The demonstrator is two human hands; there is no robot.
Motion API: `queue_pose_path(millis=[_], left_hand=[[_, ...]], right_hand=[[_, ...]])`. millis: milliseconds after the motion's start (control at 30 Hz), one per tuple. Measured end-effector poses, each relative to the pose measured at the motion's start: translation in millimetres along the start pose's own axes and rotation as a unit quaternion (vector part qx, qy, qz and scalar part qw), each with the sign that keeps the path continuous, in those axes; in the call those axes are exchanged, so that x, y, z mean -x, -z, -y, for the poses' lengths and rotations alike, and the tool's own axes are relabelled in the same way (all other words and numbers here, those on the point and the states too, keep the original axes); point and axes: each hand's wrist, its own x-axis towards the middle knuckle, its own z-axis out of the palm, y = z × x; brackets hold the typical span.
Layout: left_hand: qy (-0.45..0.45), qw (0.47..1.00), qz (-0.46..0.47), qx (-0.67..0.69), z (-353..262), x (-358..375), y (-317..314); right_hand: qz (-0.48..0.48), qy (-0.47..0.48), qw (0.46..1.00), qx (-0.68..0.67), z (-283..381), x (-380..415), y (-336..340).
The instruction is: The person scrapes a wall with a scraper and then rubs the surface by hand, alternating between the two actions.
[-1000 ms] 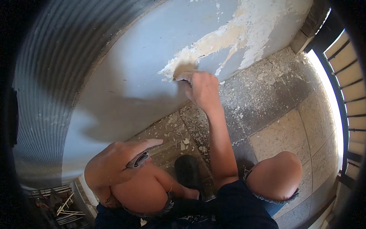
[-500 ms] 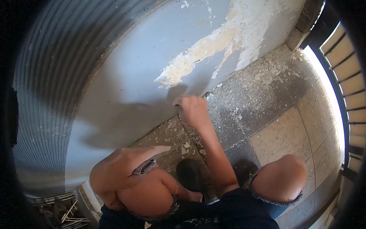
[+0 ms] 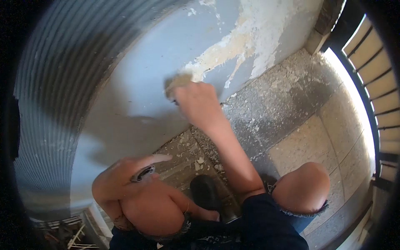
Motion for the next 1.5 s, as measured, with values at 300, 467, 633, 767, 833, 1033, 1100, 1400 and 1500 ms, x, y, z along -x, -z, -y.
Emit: queue_pose_path(millis=[300, 467, 633, 767, 833, 1033, 1100, 1400, 1500], left_hand=[[-0.033, 0.949, -0.133, 0.283, 112.5, -79.9, -67.4], [-0.046, 0.773, -0.189, 0.604, 98.6, -144.1, -107.2], [-0.086, 0.501, -0.162, 0.846, 88.0, -168.2, -106.8], [-0.131, 0.473, -0.146, 0.859, 93.1, -173.0, -107.3], [-0.136, 0.464, -0.144, 0.864, 92.0, -175.9, -106.4], [-0.132, 0.463, -0.129, 0.867, 95.2, -177.5, -105.5], [-0.123, 0.450, -0.131, 0.875, 93.6, -176.7, -104.8], [-0.104, 0.425, -0.146, 0.887, 109.6, -195.1, -113.8], [-0.100, 0.422, -0.149, 0.889, 113.7, -198.2, -121.7]], right_hand=[[0.301, 0.207, 0.927, 0.083, -3.3, -58.2, 53.5], [0.248, 0.243, 0.933, 0.094, -10.4, -24.2, 33.9], [0.250, 0.287, 0.914, 0.139, -1.4, -21.7, 17.7], [0.239, 0.298, 0.910, 0.161, 1.6, -25.8, 9.5], [0.247, 0.301, 0.906, 0.166, 2.1, -26.3, 8.8], [0.244, 0.301, 0.904, 0.184, 6.8, -27.2, 7.5], [0.250, 0.298, 0.902, 0.189, 8.2, -27.9, 5.6], [0.253, 0.272, 0.915, 0.157, 3.1, -24.2, -9.0], [0.243, 0.311, 0.902, 0.177, -7.3, -8.1, -24.7]])
